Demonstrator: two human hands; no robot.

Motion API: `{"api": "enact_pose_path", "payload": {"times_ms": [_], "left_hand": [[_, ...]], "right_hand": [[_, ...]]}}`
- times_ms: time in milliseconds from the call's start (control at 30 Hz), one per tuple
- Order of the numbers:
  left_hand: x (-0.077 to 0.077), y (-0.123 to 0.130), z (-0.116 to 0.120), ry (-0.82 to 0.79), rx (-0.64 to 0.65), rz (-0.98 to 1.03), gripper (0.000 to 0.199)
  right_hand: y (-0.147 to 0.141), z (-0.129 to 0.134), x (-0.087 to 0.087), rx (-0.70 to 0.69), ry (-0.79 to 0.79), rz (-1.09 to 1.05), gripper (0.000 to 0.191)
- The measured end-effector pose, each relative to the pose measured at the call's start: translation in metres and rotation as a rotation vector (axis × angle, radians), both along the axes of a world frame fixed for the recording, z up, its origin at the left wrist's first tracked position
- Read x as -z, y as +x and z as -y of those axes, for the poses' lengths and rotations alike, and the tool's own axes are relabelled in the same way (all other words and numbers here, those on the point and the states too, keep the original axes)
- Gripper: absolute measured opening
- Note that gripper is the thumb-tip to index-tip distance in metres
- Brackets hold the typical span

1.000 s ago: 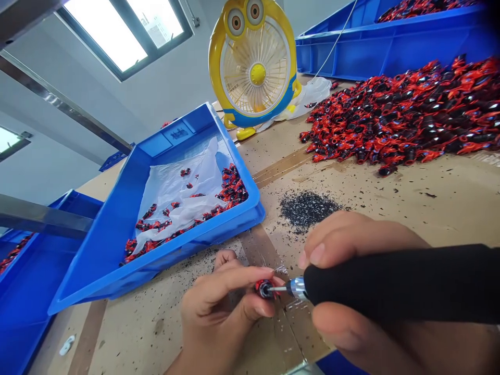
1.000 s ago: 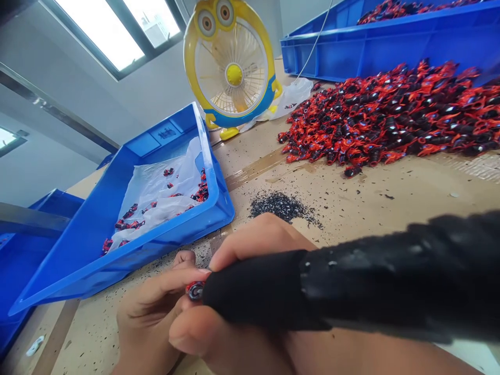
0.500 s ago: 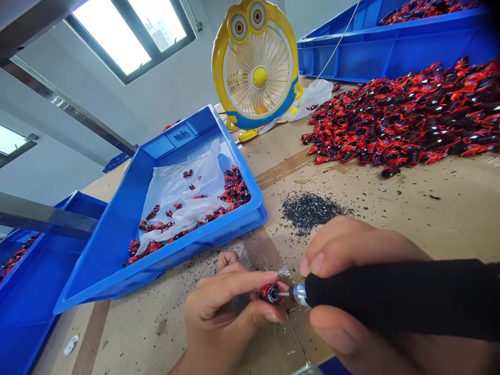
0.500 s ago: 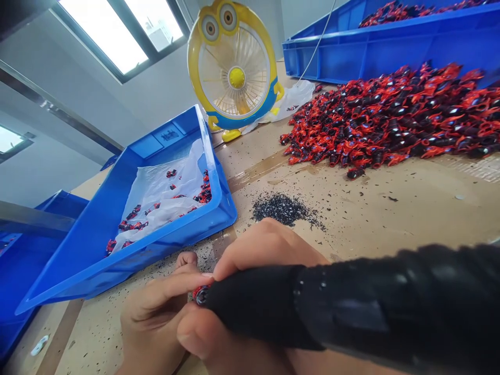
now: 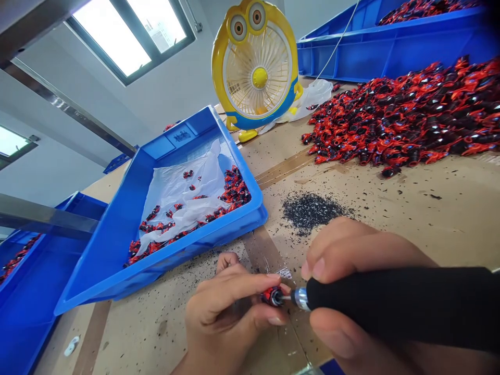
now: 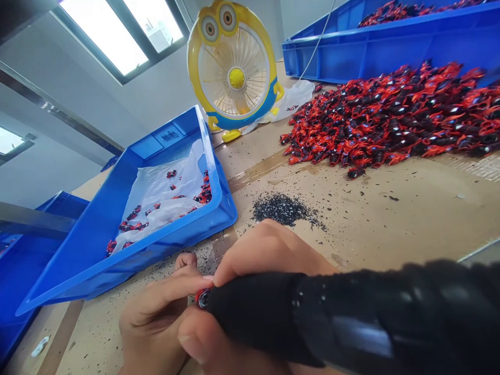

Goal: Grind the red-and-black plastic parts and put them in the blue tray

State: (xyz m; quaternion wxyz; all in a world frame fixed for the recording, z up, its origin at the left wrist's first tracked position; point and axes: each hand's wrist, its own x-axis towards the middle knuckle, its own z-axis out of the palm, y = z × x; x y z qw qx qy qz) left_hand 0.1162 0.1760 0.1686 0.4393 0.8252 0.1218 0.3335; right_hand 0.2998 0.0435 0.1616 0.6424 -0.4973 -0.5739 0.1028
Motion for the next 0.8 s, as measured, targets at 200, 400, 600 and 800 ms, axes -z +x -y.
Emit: {"api": "enact_pose_path", "payload": {"times_ms": [200, 400, 600, 800], "left_hand": [[0.0013, -0.0025, -0.0001, 0.010, -0.011, -0.013, 0.031], [0.0011, -0.0038, 0.0014, -0.006, -0.029, -0.012, 0.031], [-0.0033, 0.0013, 0.0012, 0.024, -0.019, -0.003, 0.026], [-0.0023, 0.0003, 0.0003, 0.030, -0.019, -0.029, 0.025]], "right_hand": [[-0.0014, 0.0010, -0.0014, 0.001, -0.010, -0.023, 0.025], [-0.0024, -0.0013, 0.0002, 0.052, -0.010, -0.021, 0.029], [-0.0007, -0.0030, 0.0031, 0.010, 0.003, -0.008, 0.027], [-0.0036, -0.0021, 0.0025, 0.050, 0.000, 0.031, 0.023]]}}
